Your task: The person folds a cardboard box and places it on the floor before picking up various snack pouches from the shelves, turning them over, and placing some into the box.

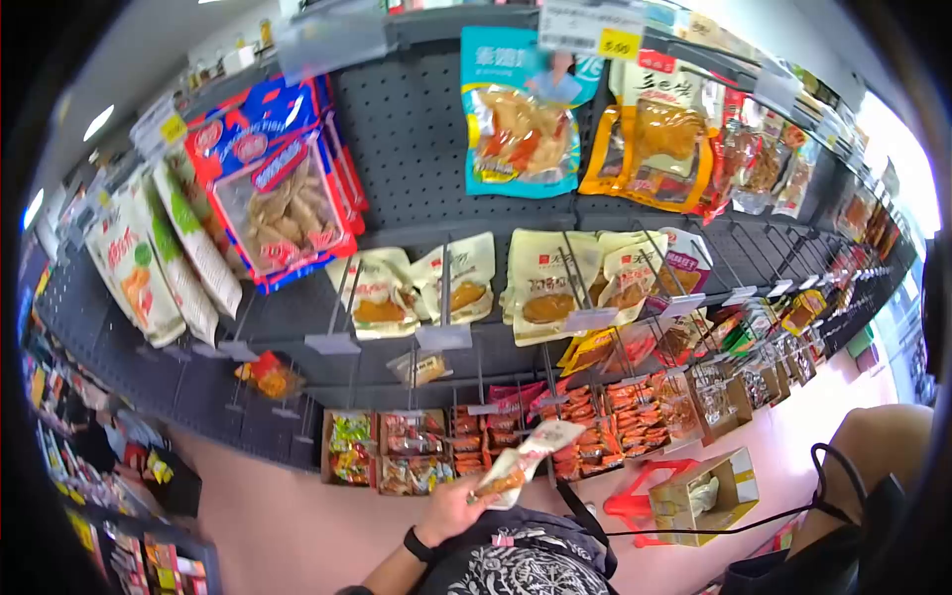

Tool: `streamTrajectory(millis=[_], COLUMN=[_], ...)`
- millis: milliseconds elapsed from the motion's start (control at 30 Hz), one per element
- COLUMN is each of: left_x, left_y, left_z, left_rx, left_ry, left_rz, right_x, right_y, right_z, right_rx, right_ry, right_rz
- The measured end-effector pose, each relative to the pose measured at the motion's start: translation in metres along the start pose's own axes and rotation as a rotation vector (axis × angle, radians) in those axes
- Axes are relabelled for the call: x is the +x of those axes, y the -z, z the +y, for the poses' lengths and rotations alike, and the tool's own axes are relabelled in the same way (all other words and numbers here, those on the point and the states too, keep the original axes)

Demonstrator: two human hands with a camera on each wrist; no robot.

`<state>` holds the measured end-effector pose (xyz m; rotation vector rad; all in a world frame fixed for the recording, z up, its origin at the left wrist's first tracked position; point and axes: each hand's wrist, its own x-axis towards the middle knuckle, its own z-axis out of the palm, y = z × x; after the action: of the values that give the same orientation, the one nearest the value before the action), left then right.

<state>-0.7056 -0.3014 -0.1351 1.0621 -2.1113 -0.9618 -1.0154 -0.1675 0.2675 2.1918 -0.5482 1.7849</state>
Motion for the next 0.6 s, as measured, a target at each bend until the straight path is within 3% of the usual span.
streamTrajectory(millis=[33,200,233,300,333,367,467,500,533,567,600], left_x=[-0.002,-0.015,-0.014,-0.013,-0.011,-0.006,0.003,0.009,0.009,0.010,0.010], left_y=[0.001,0.020,0.024,0.026,0.030,0.042,0.057,0.069,0.073,0.075,0.076], left_z=[-0.007,-0.046,-0.055,-0.089,-0.091,-0.080,-0.093,-0.077,-0.083,-0.092,-0.100], left_rx=[0.054,-0.463,-0.615,-0.633,-0.761,-0.857,-0.831,-0.823,-0.783,-0.742,-0.807], left_ry=[0.051,0.250,0.264,0.202,0.254,0.313,0.314,0.287,0.279,0.271,0.252], left_rz=[0.001,0.161,0.182,0.260,0.315,0.341,0.513,0.539,0.569,0.591,0.596], right_x=[0.001,0.006,0.011,0.025,-0.019,-0.055,-0.194,-0.239,-0.298,-0.360,-0.400], right_y=[0.000,-0.007,-0.011,-0.020,-0.019,-0.045,-0.070,-0.091,-0.092,-0.096,-0.092], right_z=[0.001,0.009,0.011,0.007,0.012,0.017,0.053,0.052,0.069,0.062,0.045], right_rx=[0.015,0.076,0.090,0.106,0.193,0.209,0.062,0.125,-0.097,-0.277,-0.242], right_ry=[-0.008,0.011,0.050,0.130,0.039,0.056,-0.833,-1.247,-1.236,-1.118,-1.200], right_rz=[-0.027,-0.073,-0.085,-0.112,0.200,0.199,0.058,0.070,-0.476,-0.718,-0.924])
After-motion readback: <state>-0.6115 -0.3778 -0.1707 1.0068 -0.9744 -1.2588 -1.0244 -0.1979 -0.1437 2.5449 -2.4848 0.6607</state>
